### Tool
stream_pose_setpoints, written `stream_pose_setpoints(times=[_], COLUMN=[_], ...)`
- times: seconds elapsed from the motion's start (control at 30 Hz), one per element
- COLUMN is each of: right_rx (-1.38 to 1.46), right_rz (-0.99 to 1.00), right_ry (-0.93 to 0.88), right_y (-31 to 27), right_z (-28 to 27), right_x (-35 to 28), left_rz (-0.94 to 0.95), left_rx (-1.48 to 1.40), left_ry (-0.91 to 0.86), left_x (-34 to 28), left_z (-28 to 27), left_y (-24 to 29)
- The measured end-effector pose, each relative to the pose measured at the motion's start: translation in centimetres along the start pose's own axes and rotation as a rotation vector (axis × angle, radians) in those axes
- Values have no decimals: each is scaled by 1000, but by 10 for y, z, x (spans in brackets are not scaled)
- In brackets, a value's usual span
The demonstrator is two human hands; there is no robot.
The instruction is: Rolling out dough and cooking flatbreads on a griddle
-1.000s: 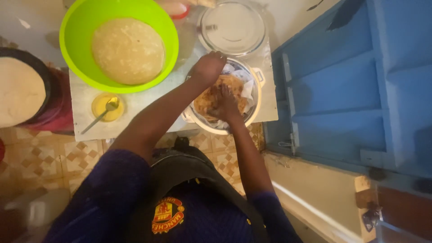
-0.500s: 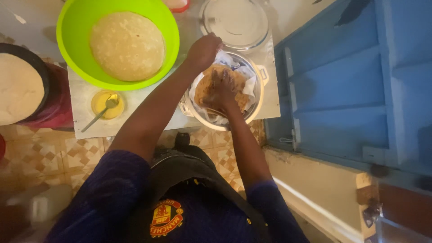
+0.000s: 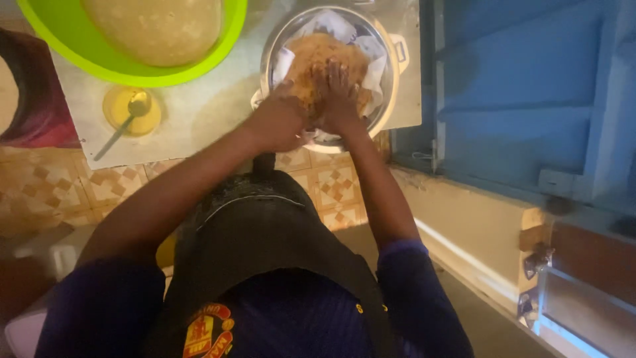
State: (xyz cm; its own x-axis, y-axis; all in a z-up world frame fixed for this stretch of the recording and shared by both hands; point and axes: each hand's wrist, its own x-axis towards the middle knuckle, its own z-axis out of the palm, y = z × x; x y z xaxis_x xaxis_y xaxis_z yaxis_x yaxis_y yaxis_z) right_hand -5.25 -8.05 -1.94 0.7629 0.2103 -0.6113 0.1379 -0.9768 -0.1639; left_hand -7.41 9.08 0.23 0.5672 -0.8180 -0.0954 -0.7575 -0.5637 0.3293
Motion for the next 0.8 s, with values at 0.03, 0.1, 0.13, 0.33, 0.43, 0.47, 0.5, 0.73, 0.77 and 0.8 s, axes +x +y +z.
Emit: stream_pose_setpoints(times=[0.03,0.1,0.13,0.33,0.43,0.47,0.5,0.73,0.77,0.8], right_rx=[-1,223,223,269,251,186,121,116,113,111], right_rz=[1,-96,-91,-165,-75,-150,-226,-102,-78,-53], right_ry=[5,31,32,-73,-107,-51,5,16,29,43], right_y=[4,10,20,20,20,31,41,13,9,6], right_z=[-3,-7,-16,-46,-45,-34,-23,-43,-45,-47], right_x=[0,-3,-5,-22,-19,-11,-1,-27,-28,-30], left_rz=[2,9,14,-328,-102,72,247,-444,-524,-604], left_rx=[4,28,27,-16,-280,-267,-250,-419,-385,-348], left_ry=[3,3,4,-221,131,255,378,-145,-276,-407], left_x=[2,5,8,25,9,3,-3,21,32,42], left_z=[4,13,-5,17,8,10,13,-48,-41,-35], left_y=[6,20,27,34,30,24,17,51,52,55])
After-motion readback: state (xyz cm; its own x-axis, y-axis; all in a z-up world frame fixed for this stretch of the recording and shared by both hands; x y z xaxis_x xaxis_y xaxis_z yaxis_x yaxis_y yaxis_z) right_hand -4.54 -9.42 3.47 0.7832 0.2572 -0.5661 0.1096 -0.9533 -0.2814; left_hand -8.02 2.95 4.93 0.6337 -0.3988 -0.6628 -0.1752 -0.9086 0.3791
